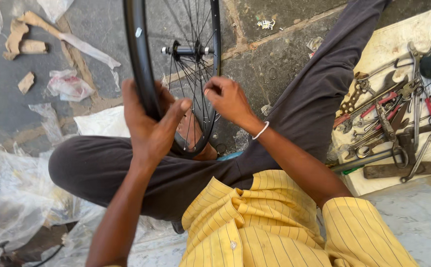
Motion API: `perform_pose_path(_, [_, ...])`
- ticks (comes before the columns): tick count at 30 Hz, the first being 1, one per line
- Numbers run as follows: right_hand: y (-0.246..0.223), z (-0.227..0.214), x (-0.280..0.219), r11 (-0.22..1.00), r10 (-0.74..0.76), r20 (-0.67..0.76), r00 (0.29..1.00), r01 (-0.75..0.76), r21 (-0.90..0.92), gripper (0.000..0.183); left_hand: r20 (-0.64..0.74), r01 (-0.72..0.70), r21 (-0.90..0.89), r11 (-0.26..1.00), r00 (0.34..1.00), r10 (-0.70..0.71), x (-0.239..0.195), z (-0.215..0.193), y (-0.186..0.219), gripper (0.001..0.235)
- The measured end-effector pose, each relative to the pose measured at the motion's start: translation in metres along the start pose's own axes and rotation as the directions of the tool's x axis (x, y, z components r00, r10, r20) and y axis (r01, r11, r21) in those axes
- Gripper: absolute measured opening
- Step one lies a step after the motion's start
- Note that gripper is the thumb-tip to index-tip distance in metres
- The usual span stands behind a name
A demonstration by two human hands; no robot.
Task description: The person sits on the ground and works on a bicycle wheel, repeatedly picking up small metal parts and inserting them into the rim. The person rotates the wheel to access different sections and continues the process of fitting components into the rim structure.
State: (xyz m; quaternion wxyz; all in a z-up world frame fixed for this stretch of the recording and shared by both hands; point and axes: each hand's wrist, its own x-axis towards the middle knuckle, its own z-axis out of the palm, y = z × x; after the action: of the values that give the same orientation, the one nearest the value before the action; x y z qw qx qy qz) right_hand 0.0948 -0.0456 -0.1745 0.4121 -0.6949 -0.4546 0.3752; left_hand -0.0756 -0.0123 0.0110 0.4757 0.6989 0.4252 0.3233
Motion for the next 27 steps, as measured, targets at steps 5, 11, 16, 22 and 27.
perform_pose_path(5, [-0.011,-0.003,0.018,0.96,-0.273,0.034,0.961,0.275,-0.05,0.021,0.114,-0.16,-0.042,0.986,0.98,0.164,0.015,0.006,0.002,0.066])
perform_pose_path(11, [-0.062,-0.03,-0.01,1.0,-0.007,0.108,0.994,0.007,0.006,0.024,-0.068,-0.147,0.039,0.988,0.986,0.15,-0.014,0.002,-0.018,0.061])
perform_pose_path(16, [-0.091,-0.051,-0.015,0.701,-0.371,0.186,0.91,0.143,0.699,0.032,-0.006,0.028,-0.178,0.984,1.0,-0.029,-0.02,0.007,-0.013,0.067])
perform_pose_path(22, [-0.109,-0.034,-0.024,0.909,0.029,-0.265,0.964,0.084,0.407,0.014,0.017,-0.13,-0.074,0.989,0.991,0.131,-0.012,0.001,-0.009,0.066])
perform_pose_path(27, [-0.144,-0.089,0.029,0.623,-0.78,-0.276,0.562,0.657,-0.424,0.007,0.023,-0.158,-0.085,0.984,0.987,0.161,-0.018,-0.003,-0.021,0.065])
